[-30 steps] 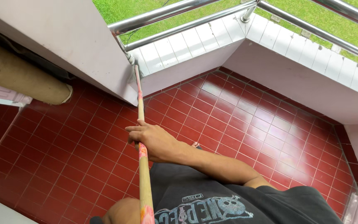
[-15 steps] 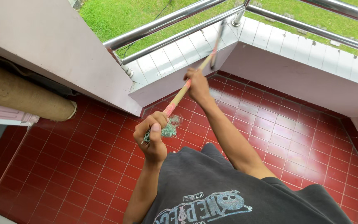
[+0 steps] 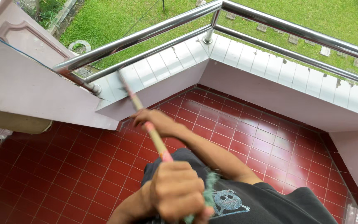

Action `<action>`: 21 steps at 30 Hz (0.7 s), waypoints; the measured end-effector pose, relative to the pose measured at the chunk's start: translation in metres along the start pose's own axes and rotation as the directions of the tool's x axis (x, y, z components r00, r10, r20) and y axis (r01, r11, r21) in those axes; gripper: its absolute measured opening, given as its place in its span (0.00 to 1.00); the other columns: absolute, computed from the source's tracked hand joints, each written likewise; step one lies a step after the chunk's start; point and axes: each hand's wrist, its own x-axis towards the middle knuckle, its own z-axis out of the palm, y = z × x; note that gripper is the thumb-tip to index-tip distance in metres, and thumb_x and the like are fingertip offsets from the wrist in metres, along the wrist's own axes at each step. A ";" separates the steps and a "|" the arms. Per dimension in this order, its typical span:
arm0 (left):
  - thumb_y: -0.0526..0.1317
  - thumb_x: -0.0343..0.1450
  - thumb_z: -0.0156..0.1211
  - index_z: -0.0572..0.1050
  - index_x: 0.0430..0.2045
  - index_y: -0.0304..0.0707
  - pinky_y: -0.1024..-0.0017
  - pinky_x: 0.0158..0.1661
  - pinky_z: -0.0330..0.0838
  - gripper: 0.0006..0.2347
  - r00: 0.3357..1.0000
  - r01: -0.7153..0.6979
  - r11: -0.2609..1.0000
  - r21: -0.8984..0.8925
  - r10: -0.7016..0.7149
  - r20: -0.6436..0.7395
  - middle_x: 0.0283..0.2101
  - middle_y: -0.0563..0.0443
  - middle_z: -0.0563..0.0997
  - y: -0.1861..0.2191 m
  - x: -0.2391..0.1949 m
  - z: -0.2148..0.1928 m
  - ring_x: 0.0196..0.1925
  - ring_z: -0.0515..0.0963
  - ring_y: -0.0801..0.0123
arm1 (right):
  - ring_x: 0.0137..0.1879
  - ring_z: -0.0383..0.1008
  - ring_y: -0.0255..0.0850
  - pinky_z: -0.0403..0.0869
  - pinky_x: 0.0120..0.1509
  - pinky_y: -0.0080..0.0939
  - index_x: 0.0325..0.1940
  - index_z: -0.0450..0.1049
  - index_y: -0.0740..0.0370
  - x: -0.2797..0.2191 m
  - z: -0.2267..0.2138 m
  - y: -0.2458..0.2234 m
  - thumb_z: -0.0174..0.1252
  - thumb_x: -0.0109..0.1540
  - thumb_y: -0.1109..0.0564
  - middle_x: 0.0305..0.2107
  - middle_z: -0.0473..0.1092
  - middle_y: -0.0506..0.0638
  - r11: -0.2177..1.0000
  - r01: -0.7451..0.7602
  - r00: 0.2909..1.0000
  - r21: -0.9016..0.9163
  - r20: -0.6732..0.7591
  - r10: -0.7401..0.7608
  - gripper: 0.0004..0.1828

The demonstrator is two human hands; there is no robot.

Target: The person sweeps a red-tiled balcony floor using a broom, moving debris toward the edge and then into an adjacent room. The person then walks into the room and places the broom against a wall.

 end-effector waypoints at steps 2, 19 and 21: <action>0.33 0.67 0.60 0.65 0.16 0.37 0.67 0.26 0.66 0.11 0.993 0.099 0.992 -0.073 -0.104 -0.061 0.22 0.51 0.70 -0.026 -0.003 0.023 0.21 0.72 0.65 | 0.57 0.77 0.52 0.75 0.62 0.48 0.42 0.80 0.55 -0.022 -0.042 0.038 0.59 0.56 0.61 0.56 0.74 0.53 0.983 -0.145 0.984 -0.109 -0.117 0.132 0.12; 0.31 0.68 0.59 0.63 0.12 0.36 0.65 0.31 0.69 0.13 0.969 0.247 0.968 -0.052 -0.245 0.038 0.18 0.52 0.65 -0.051 0.061 0.099 0.19 0.67 0.65 | 0.58 0.74 0.60 0.71 0.64 0.51 0.44 0.78 0.63 -0.065 -0.117 0.063 0.55 0.58 0.65 0.50 0.76 0.57 0.998 -0.063 0.944 -0.002 -0.326 0.059 0.12; 0.31 0.67 0.59 0.64 0.13 0.36 0.65 0.31 0.70 0.12 0.979 0.203 0.974 -0.099 -0.201 0.027 0.18 0.52 0.68 -0.062 0.066 0.113 0.19 0.69 0.65 | 0.52 0.79 0.54 0.74 0.62 0.47 0.45 0.78 0.61 -0.081 -0.130 0.069 0.55 0.58 0.63 0.50 0.78 0.54 0.961 -0.237 0.884 0.143 -0.379 0.274 0.12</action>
